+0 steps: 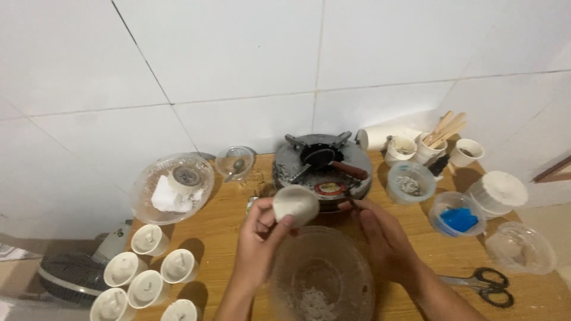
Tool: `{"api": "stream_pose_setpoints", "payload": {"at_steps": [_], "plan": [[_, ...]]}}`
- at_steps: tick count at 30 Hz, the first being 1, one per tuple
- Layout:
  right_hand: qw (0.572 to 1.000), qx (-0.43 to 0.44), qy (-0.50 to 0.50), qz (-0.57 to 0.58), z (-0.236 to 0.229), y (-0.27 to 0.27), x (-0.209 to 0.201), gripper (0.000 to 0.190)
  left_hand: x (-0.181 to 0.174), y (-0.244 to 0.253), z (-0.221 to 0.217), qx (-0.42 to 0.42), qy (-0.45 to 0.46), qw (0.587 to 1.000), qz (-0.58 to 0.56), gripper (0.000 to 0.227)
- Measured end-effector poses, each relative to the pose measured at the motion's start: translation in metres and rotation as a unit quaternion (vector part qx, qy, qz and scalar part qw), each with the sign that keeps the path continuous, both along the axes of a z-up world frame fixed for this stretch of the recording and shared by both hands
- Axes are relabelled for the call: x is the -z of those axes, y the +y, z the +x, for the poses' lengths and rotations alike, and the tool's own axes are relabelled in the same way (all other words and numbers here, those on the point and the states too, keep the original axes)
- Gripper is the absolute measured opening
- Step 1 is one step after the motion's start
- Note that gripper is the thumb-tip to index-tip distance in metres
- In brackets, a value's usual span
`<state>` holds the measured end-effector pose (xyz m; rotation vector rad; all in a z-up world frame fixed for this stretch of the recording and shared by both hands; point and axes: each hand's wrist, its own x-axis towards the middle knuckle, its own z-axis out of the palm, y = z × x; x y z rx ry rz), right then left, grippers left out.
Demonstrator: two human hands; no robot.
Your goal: Carving and refining the base of a candle using a small metal tool to remove excess wax.
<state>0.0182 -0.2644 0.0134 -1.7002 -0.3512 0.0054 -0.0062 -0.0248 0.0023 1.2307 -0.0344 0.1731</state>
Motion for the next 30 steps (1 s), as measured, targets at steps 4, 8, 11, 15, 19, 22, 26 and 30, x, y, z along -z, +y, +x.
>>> {"api": "stream_pose_setpoints", "payload": {"at_steps": [4, 8, 11, 15, 19, 22, 26, 30], "plan": [[0.989, 0.037, -0.083, -0.117, -0.016, 0.003, -0.015, 0.031, -0.005, 0.000, -0.010, -0.002, 0.031, 0.997, 0.077, 0.030], [0.951, 0.097, 0.075, -0.285, -0.048, 0.008, -0.089, 0.032, -0.022, -0.012, -0.016, -0.003, 0.097, 0.989, 0.113, 0.029], [0.978, -0.027, -0.155, -0.138, -0.043, -0.008, -0.061, 0.031, -0.020, -0.018, -0.017, -0.004, 0.086, 0.986, 0.141, 0.028], [0.992, 0.024, 0.003, -0.122, -0.025, -0.014, -0.039, 0.050, -0.026, -0.034, -0.024, 0.023, 0.075, 0.974, 0.213, 0.023], [0.989, -0.060, -0.037, -0.130, -0.023, -0.014, -0.030, 0.068, -0.026, -0.051, -0.030, 0.082, -0.004, 0.971, 0.225, 0.024], [0.959, -0.025, 0.039, -0.278, -0.037, -0.012, -0.068, 0.062, -0.007, -0.059, -0.031, 0.096, 0.034, 0.981, 0.165, 0.017], [0.998, -0.051, -0.007, -0.032, -0.024, -0.011, -0.017, 0.062, -0.056, -0.058, -0.036, 0.169, 0.119, 0.974, 0.092, 0.049], [0.998, -0.021, -0.041, -0.053, -0.028, 0.003, -0.021, 0.055, -0.073, -0.052, -0.036, 0.176, 0.099, 0.978, 0.058, 0.055]]}}
